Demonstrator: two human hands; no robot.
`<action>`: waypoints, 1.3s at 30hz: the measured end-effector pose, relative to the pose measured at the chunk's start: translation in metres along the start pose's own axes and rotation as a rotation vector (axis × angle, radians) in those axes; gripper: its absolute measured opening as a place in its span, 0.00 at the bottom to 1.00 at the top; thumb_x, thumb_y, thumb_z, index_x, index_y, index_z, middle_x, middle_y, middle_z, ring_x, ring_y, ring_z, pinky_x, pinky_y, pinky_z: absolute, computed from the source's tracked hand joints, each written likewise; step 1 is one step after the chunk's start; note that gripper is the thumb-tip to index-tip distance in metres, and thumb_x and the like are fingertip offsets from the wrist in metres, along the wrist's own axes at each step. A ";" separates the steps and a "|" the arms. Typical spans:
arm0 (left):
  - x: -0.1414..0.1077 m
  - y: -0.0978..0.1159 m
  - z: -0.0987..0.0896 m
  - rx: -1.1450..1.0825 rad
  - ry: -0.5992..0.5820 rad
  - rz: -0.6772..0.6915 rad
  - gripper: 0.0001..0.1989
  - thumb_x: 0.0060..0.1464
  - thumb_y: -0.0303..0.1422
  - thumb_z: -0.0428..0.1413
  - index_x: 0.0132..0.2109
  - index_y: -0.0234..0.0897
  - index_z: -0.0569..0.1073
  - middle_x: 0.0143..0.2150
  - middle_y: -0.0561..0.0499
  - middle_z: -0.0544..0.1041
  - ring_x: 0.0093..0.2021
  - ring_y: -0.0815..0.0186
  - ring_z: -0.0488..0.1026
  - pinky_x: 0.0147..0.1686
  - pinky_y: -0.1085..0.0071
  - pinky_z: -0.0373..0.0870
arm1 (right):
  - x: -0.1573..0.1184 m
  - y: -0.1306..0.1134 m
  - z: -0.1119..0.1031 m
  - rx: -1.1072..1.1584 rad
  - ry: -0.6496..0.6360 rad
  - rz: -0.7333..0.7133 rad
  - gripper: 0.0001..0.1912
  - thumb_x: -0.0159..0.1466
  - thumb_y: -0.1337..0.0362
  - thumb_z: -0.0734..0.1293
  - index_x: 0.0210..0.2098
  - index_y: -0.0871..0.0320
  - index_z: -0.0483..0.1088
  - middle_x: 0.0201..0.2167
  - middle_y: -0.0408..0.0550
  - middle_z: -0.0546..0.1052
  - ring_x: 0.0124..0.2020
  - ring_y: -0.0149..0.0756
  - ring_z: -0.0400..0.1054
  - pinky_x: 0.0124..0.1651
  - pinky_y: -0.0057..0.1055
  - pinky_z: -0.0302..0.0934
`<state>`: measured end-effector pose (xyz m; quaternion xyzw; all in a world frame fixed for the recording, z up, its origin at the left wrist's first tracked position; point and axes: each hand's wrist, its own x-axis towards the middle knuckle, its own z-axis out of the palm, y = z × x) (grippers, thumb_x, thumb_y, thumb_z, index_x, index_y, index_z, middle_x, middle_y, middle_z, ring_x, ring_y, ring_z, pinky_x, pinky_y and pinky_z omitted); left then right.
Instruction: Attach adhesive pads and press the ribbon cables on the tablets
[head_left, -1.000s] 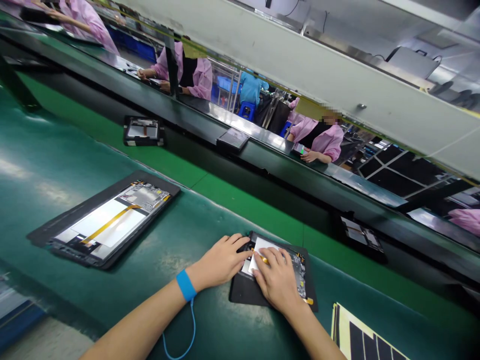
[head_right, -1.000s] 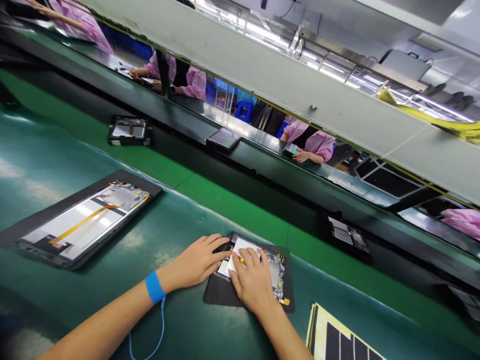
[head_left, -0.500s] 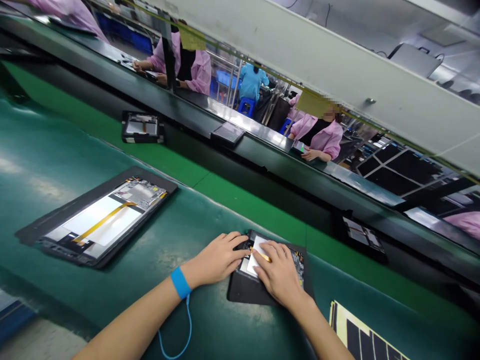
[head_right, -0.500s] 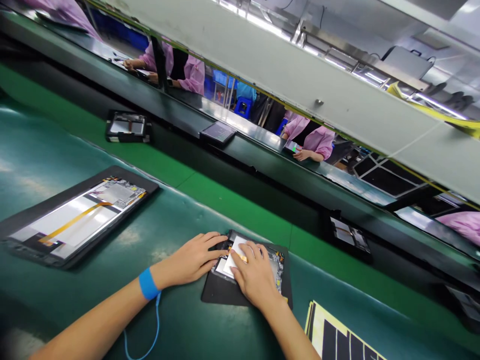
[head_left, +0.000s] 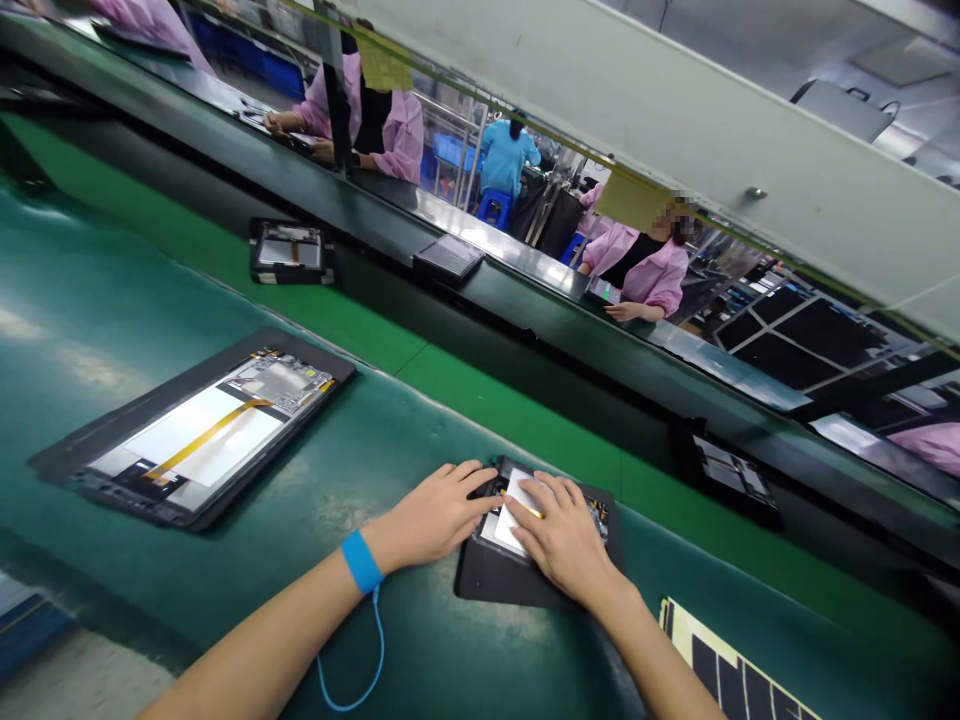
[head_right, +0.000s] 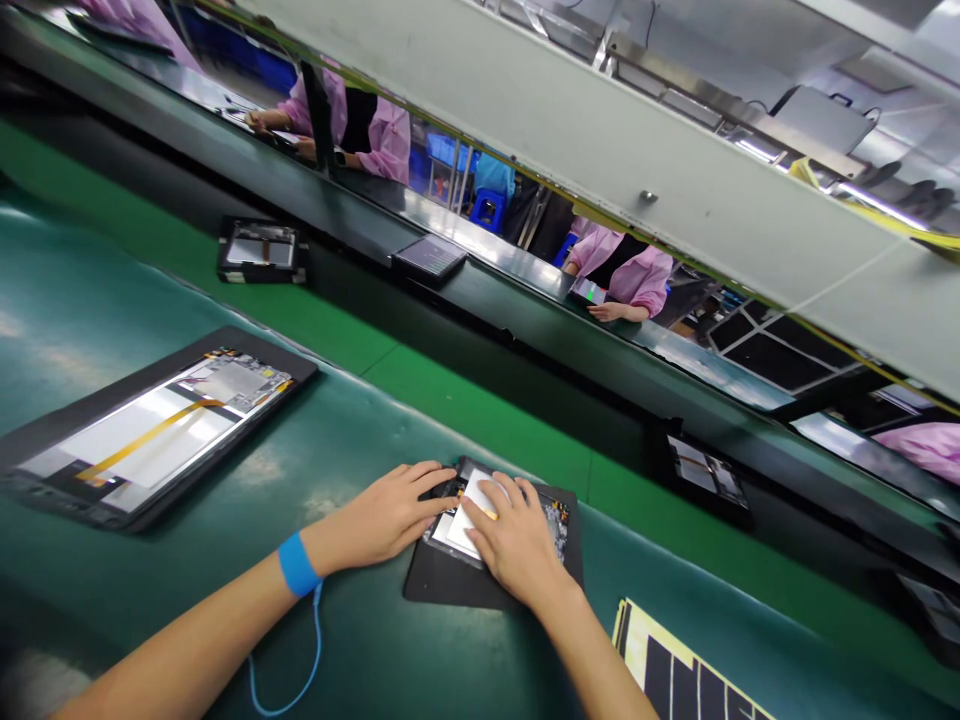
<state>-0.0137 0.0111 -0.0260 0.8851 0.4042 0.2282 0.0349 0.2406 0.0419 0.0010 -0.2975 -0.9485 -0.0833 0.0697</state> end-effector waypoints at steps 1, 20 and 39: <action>0.000 0.000 0.000 0.004 0.006 0.003 0.20 0.65 0.27 0.53 0.62 0.44 0.72 0.62 0.42 0.72 0.61 0.50 0.68 0.53 0.55 0.69 | 0.000 0.001 -0.001 0.001 -0.004 -0.004 0.18 0.72 0.56 0.65 0.60 0.49 0.71 0.58 0.50 0.75 0.62 0.49 0.61 0.62 0.47 0.52; 0.000 0.000 -0.002 0.004 0.033 0.018 0.18 0.65 0.28 0.53 0.60 0.43 0.73 0.62 0.42 0.73 0.60 0.51 0.68 0.53 0.57 0.68 | 0.011 0.023 -0.017 0.054 -0.098 -0.143 0.18 0.72 0.57 0.66 0.60 0.47 0.73 0.62 0.50 0.72 0.65 0.49 0.59 0.66 0.50 0.55; 0.002 0.001 -0.005 0.040 -0.031 0.034 0.19 0.66 0.28 0.52 0.62 0.41 0.71 0.62 0.39 0.72 0.60 0.49 0.68 0.51 0.56 0.69 | 0.023 0.041 -0.017 0.090 -0.218 -0.261 0.21 0.74 0.56 0.62 0.65 0.44 0.68 0.64 0.53 0.71 0.65 0.54 0.61 0.63 0.53 0.60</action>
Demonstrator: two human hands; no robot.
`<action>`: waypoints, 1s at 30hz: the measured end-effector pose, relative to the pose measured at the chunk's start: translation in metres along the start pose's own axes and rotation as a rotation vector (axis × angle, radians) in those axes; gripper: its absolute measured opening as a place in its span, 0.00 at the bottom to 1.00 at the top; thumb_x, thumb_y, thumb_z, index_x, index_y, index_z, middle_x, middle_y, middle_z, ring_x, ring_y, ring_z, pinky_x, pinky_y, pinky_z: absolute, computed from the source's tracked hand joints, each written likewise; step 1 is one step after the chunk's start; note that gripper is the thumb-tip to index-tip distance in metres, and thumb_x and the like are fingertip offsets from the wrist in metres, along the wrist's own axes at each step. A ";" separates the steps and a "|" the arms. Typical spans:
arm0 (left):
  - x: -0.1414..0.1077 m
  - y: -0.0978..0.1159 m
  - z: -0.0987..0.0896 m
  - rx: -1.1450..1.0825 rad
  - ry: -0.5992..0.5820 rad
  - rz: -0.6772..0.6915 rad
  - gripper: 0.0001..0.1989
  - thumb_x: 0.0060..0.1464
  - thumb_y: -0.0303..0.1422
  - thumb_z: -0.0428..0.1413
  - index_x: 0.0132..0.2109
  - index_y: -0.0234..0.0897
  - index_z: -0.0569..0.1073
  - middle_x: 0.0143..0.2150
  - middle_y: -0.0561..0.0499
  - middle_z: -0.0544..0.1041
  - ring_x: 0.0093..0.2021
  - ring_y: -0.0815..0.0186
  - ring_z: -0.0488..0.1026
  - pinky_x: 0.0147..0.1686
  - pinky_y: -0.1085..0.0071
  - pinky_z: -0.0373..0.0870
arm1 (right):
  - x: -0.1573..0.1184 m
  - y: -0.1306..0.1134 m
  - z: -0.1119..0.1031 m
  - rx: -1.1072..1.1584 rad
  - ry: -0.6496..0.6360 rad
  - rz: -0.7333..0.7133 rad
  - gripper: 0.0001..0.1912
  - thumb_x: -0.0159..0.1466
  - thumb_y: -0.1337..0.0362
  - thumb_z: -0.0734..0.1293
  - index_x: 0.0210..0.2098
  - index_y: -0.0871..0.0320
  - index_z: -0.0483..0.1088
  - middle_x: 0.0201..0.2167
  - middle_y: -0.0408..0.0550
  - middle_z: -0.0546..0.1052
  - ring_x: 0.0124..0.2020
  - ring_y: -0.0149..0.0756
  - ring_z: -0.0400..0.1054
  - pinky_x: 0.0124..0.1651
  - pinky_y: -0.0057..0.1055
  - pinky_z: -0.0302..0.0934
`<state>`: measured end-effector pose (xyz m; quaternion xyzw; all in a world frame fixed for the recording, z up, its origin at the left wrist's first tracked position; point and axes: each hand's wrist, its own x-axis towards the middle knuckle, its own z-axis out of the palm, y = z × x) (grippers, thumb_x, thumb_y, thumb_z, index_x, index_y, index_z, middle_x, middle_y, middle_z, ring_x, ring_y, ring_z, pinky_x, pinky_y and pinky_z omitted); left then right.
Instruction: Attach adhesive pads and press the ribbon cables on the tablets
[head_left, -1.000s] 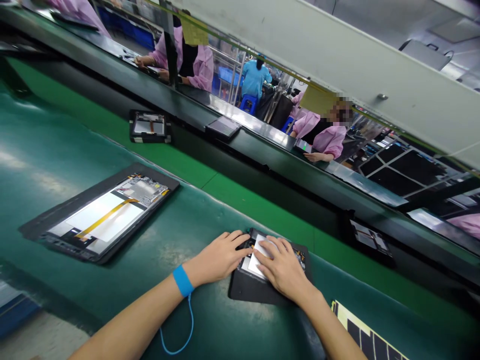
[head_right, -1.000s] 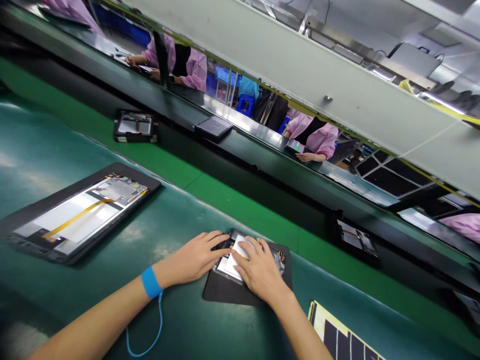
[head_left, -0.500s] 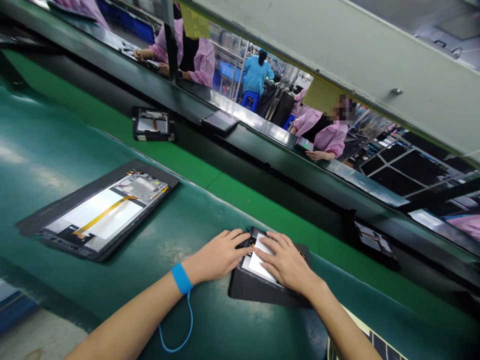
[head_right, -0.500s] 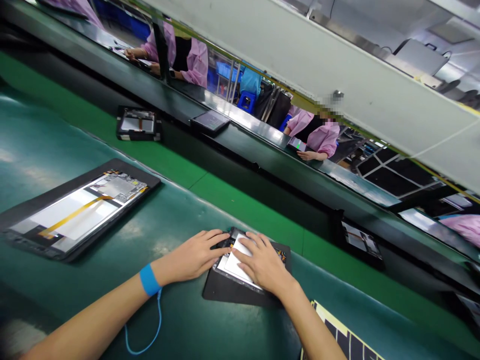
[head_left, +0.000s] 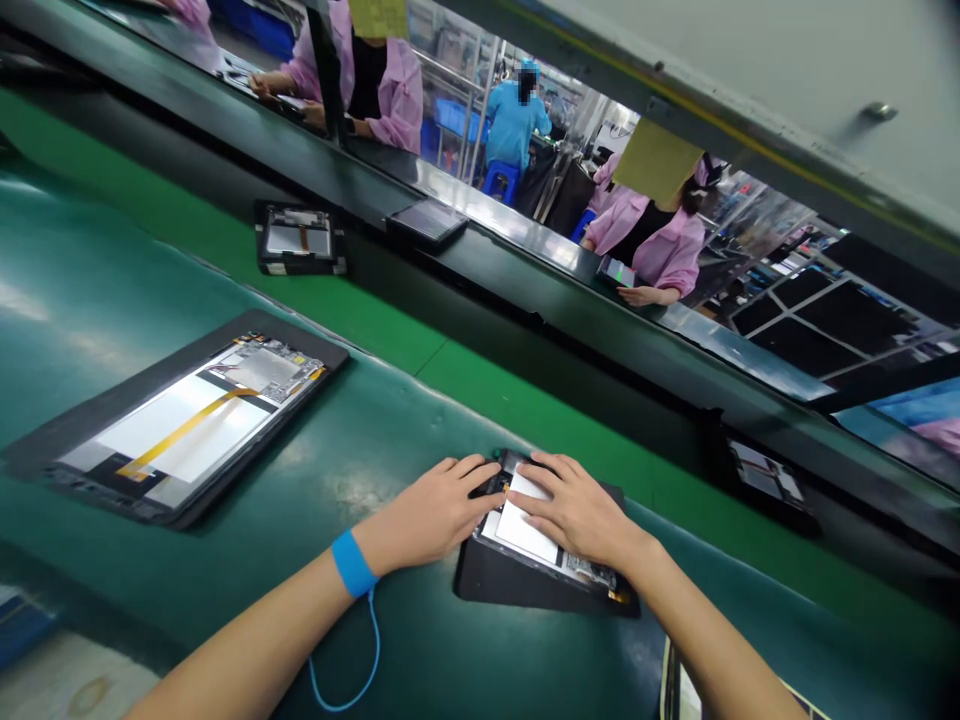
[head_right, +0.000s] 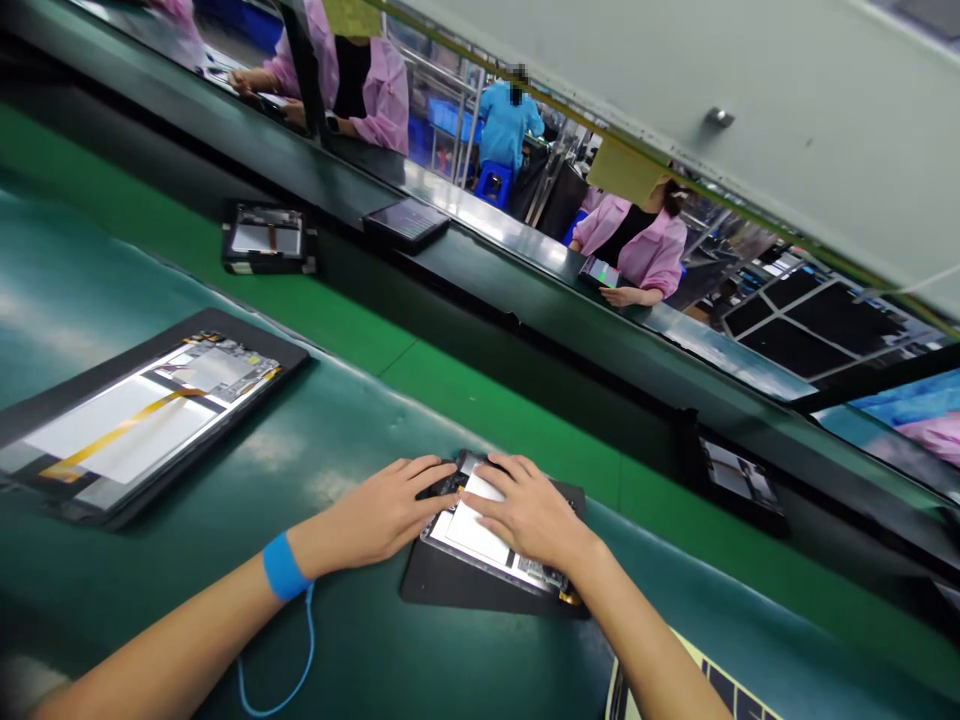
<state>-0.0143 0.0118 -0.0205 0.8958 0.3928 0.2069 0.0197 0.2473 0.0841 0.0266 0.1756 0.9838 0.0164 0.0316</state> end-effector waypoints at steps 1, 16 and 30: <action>0.000 0.000 0.000 -0.007 -0.003 0.000 0.19 0.66 0.28 0.52 0.62 0.41 0.71 0.62 0.39 0.72 0.60 0.48 0.68 0.52 0.55 0.69 | 0.000 -0.001 0.001 0.002 0.007 0.009 0.21 0.74 0.56 0.62 0.65 0.45 0.68 0.64 0.53 0.71 0.66 0.54 0.60 0.63 0.53 0.60; -0.002 -0.005 -0.001 -0.096 -0.010 0.002 0.18 0.67 0.29 0.51 0.62 0.40 0.72 0.64 0.40 0.71 0.63 0.47 0.66 0.55 0.52 0.71 | -0.007 -0.014 0.013 0.057 0.073 0.061 0.21 0.71 0.57 0.66 0.62 0.53 0.70 0.64 0.57 0.70 0.67 0.59 0.58 0.64 0.59 0.59; -0.001 -0.001 -0.003 -0.076 0.013 -0.006 0.18 0.65 0.30 0.54 0.60 0.41 0.72 0.63 0.42 0.72 0.61 0.49 0.66 0.54 0.55 0.69 | -0.008 -0.015 0.019 0.257 0.166 0.151 0.18 0.74 0.60 0.62 0.61 0.49 0.71 0.64 0.56 0.68 0.65 0.50 0.61 0.63 0.55 0.63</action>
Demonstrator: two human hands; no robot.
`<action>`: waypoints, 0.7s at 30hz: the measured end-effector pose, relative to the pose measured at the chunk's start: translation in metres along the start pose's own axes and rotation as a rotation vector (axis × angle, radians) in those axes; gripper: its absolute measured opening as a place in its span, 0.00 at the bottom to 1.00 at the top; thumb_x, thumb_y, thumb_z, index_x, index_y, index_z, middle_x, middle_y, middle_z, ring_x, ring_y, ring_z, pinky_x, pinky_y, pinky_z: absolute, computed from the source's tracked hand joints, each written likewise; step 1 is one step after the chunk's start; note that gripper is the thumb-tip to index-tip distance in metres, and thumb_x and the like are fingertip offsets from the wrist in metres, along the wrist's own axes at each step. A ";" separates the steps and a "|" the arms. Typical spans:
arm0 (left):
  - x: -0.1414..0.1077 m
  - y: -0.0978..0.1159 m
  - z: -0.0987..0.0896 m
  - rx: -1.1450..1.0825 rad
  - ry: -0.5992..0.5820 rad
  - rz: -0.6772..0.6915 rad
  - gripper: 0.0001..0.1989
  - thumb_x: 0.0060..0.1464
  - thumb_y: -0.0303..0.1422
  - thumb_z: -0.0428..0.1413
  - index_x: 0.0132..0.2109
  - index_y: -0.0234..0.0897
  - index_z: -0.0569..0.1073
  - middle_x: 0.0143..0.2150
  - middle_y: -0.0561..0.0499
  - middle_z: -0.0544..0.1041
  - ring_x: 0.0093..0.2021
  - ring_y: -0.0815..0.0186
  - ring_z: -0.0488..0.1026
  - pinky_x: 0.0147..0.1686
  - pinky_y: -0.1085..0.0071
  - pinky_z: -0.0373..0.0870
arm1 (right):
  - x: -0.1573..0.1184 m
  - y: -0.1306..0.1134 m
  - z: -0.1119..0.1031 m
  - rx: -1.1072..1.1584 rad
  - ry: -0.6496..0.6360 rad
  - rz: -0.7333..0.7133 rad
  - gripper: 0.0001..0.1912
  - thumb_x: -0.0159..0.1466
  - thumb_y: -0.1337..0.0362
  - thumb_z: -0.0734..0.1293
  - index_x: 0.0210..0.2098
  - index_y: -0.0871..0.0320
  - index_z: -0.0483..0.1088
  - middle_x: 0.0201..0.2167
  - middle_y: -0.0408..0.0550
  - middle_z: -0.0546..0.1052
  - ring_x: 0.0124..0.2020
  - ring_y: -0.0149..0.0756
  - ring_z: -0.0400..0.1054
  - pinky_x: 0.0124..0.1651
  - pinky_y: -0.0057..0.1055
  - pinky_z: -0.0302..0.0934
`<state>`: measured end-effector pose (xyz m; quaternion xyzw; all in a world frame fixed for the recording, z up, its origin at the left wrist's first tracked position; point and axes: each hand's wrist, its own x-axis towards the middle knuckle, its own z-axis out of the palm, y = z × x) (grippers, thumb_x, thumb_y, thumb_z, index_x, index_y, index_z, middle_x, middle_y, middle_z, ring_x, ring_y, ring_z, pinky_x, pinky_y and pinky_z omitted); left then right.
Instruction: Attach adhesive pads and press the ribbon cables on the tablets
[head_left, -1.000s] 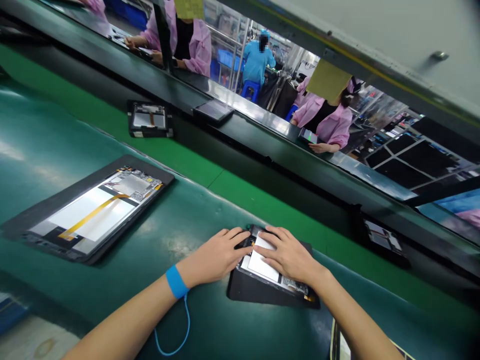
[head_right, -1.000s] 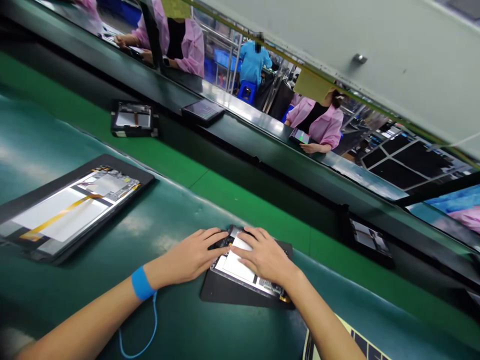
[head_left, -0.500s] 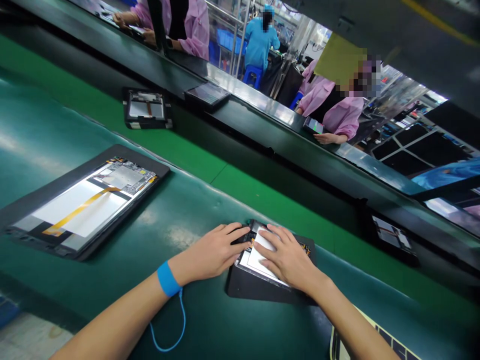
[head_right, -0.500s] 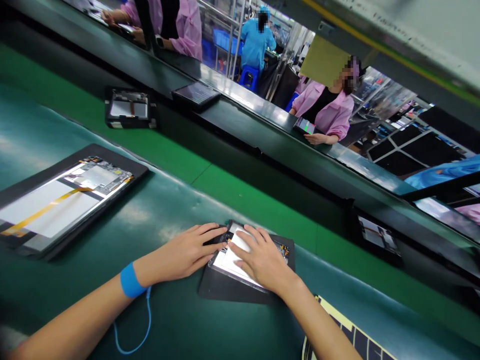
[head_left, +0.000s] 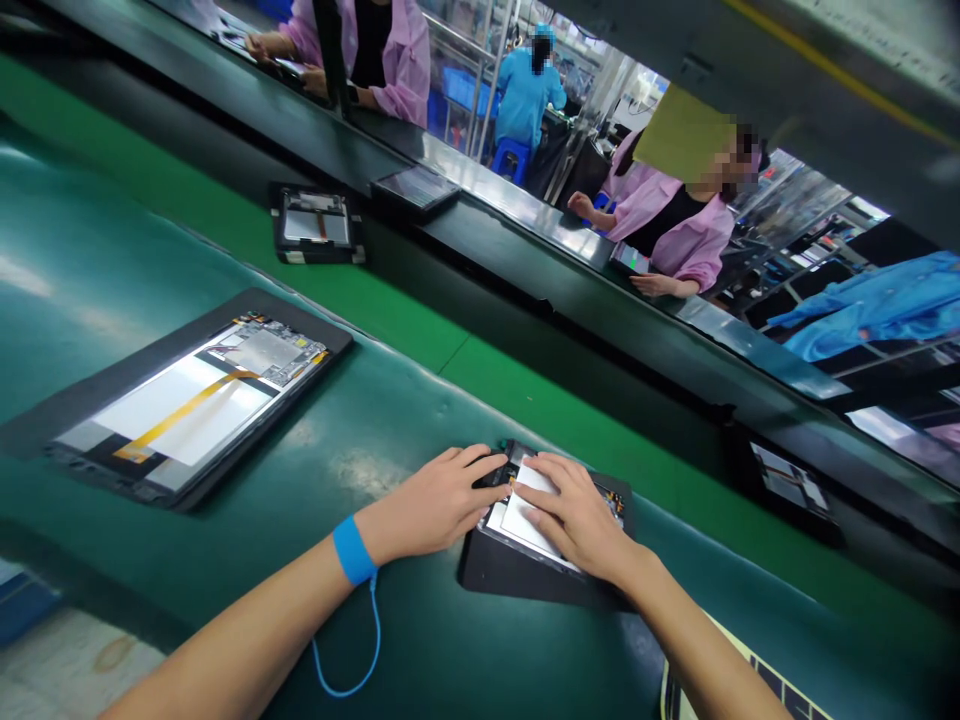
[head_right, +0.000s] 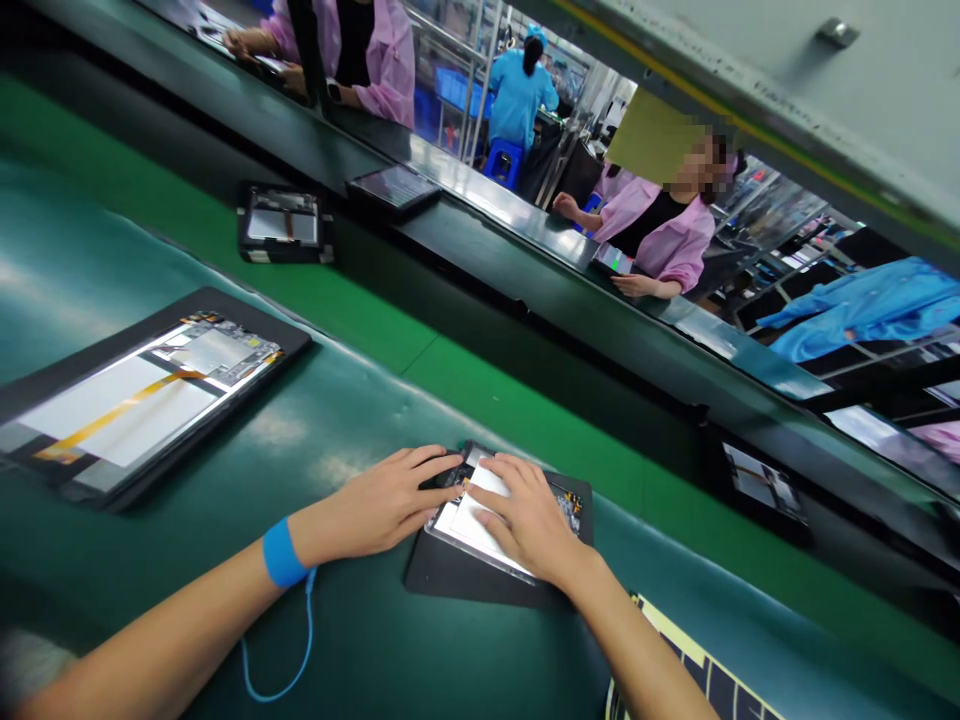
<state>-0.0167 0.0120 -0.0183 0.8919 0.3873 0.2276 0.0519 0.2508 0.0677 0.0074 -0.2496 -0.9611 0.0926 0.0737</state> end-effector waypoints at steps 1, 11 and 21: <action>0.000 0.000 0.000 0.002 0.001 -0.003 0.18 0.65 0.30 0.54 0.60 0.42 0.72 0.63 0.42 0.72 0.61 0.49 0.66 0.54 0.55 0.69 | 0.000 0.000 0.000 0.000 -0.001 -0.003 0.18 0.74 0.60 0.62 0.61 0.49 0.71 0.64 0.56 0.68 0.65 0.50 0.61 0.63 0.55 0.62; 0.000 0.001 0.003 -0.004 0.010 -0.019 0.17 0.66 0.30 0.53 0.60 0.43 0.72 0.62 0.43 0.71 0.60 0.52 0.66 0.53 0.57 0.67 | 0.007 0.000 0.009 0.145 0.109 0.124 0.18 0.73 0.60 0.63 0.61 0.49 0.71 0.59 0.54 0.73 0.60 0.47 0.66 0.61 0.52 0.65; 0.002 0.003 0.006 -0.013 0.018 -0.024 0.15 0.64 0.29 0.54 0.56 0.39 0.75 0.61 0.40 0.72 0.60 0.50 0.67 0.53 0.57 0.66 | 0.039 0.007 0.021 0.358 0.089 0.371 0.23 0.65 0.61 0.69 0.60 0.54 0.72 0.56 0.55 0.77 0.56 0.47 0.72 0.60 0.49 0.66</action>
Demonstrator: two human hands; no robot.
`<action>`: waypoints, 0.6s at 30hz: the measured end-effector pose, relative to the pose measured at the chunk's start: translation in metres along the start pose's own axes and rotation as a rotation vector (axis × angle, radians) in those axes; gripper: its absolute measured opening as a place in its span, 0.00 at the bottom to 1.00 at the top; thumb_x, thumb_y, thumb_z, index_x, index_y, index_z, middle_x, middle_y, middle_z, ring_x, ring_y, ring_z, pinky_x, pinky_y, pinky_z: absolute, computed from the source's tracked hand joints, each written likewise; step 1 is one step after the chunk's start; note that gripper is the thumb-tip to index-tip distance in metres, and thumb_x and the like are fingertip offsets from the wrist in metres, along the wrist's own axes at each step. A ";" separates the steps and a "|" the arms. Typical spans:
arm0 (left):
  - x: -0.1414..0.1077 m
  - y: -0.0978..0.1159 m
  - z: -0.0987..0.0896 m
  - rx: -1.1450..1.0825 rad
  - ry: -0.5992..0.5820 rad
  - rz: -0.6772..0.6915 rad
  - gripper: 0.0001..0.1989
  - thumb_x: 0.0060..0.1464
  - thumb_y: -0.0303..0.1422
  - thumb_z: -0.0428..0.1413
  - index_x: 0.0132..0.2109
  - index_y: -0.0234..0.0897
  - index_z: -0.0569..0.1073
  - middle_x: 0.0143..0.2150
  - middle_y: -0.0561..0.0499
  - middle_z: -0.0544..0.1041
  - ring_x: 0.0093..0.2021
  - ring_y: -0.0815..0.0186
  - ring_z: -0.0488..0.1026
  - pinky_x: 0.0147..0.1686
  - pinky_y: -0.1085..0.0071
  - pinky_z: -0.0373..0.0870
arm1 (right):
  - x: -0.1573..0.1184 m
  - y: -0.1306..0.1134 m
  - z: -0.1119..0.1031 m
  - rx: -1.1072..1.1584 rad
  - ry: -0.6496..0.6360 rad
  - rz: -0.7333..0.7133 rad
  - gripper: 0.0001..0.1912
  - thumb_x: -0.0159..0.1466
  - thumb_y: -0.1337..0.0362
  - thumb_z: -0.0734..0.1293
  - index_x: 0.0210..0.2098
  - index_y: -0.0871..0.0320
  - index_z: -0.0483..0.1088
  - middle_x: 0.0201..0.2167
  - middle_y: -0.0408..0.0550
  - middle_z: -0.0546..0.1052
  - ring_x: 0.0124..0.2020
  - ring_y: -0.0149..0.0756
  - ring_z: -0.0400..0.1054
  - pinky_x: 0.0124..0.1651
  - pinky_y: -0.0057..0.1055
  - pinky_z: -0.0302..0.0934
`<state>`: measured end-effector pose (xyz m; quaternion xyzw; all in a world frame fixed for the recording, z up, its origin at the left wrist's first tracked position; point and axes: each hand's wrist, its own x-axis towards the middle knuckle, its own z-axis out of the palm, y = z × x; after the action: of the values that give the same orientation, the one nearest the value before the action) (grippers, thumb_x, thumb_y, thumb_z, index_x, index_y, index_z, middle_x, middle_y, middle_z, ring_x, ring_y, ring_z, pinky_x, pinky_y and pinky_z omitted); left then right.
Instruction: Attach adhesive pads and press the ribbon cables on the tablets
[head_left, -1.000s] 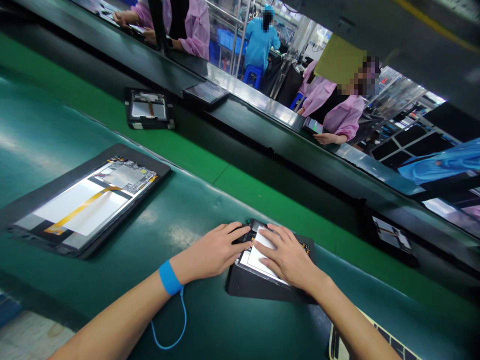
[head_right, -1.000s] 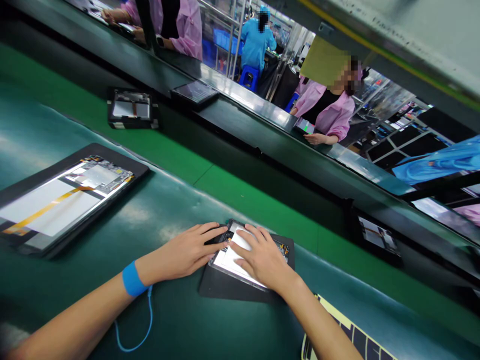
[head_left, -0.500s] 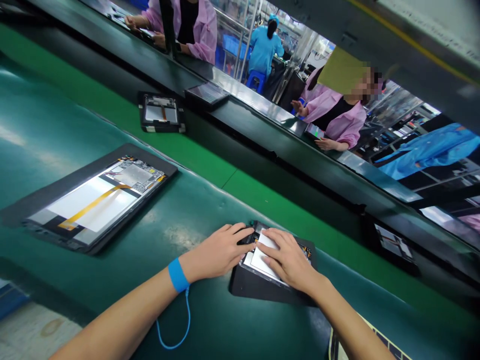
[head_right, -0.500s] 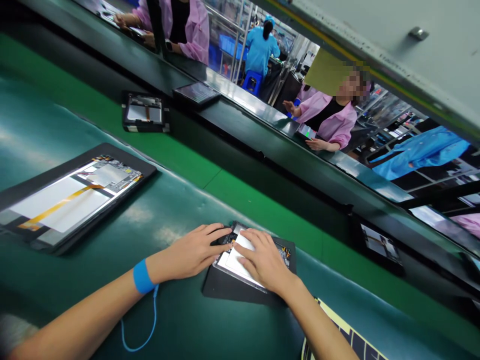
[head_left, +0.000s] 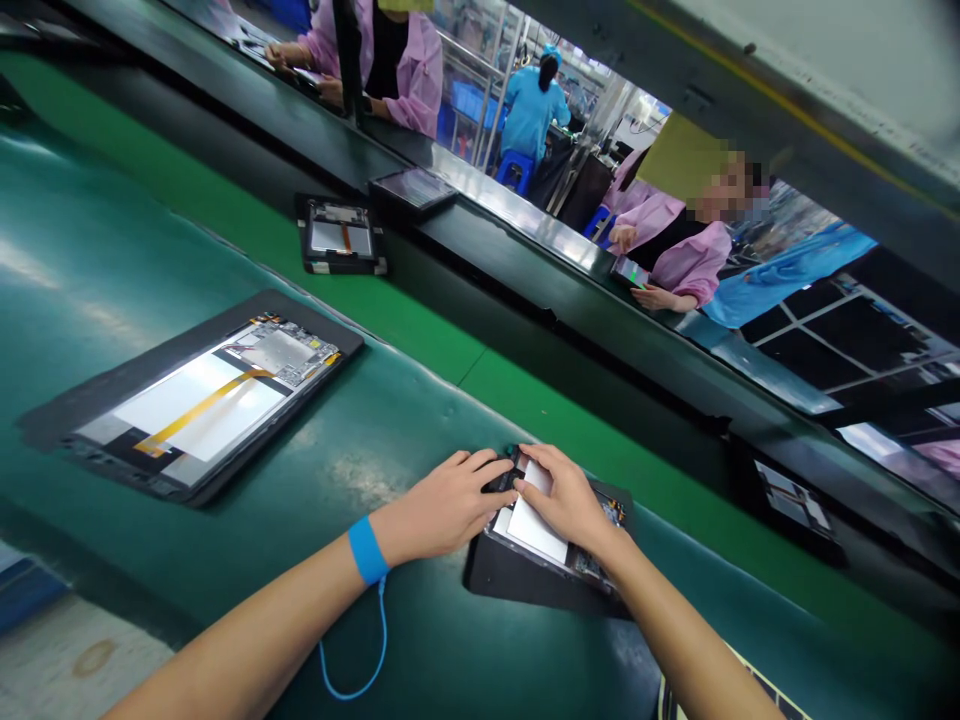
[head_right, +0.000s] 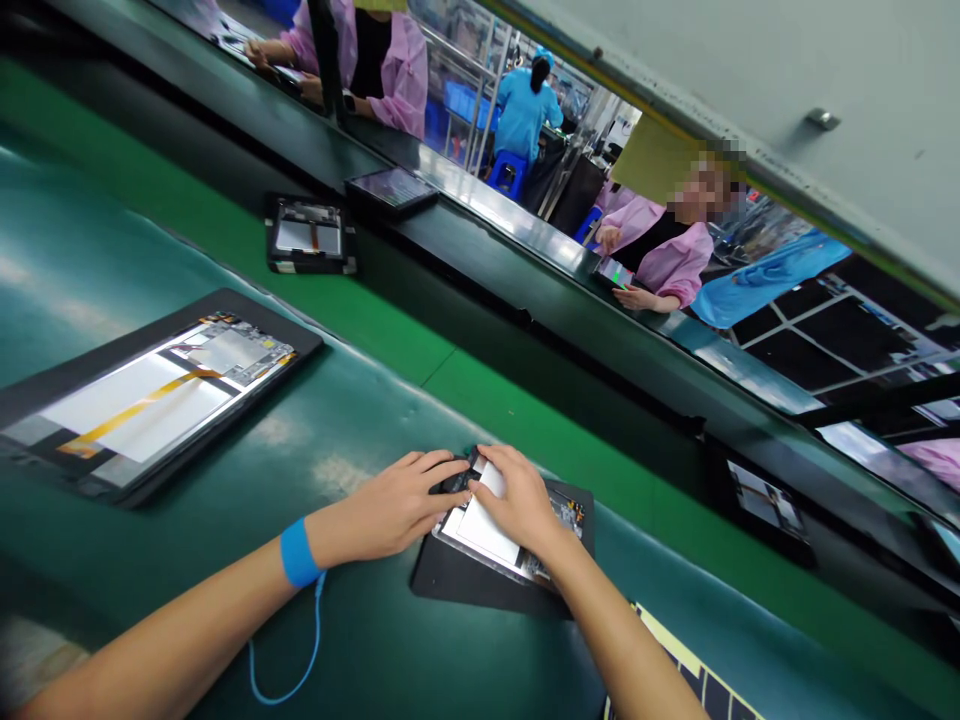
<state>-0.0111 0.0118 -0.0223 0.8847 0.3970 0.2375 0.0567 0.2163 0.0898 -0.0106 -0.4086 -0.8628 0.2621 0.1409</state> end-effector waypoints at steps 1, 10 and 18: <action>0.000 0.000 0.000 -0.004 0.002 -0.001 0.15 0.64 0.29 0.55 0.56 0.39 0.75 0.61 0.40 0.72 0.60 0.50 0.67 0.53 0.57 0.66 | 0.001 0.000 -0.001 0.003 -0.008 0.002 0.24 0.65 0.61 0.69 0.60 0.54 0.72 0.55 0.55 0.77 0.56 0.47 0.72 0.60 0.48 0.66; 0.000 0.001 0.001 -0.007 -0.002 -0.001 0.17 0.64 0.28 0.54 0.58 0.39 0.73 0.59 0.39 0.72 0.60 0.49 0.67 0.54 0.55 0.68 | 0.001 -0.004 -0.008 -0.109 -0.077 -0.034 0.26 0.66 0.61 0.68 0.62 0.58 0.69 0.60 0.57 0.75 0.60 0.48 0.70 0.64 0.50 0.63; -0.001 -0.004 -0.001 -0.213 0.053 -0.082 0.16 0.65 0.28 0.53 0.57 0.40 0.75 0.60 0.42 0.73 0.60 0.51 0.67 0.56 0.52 0.71 | -0.003 -0.002 -0.014 -0.139 0.030 -0.006 0.22 0.68 0.58 0.67 0.60 0.52 0.71 0.59 0.53 0.76 0.60 0.47 0.70 0.62 0.51 0.64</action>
<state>-0.0150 0.0137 -0.0225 0.8501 0.4069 0.2990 0.1497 0.2233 0.0914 0.0016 -0.4189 -0.8779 0.1951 0.1258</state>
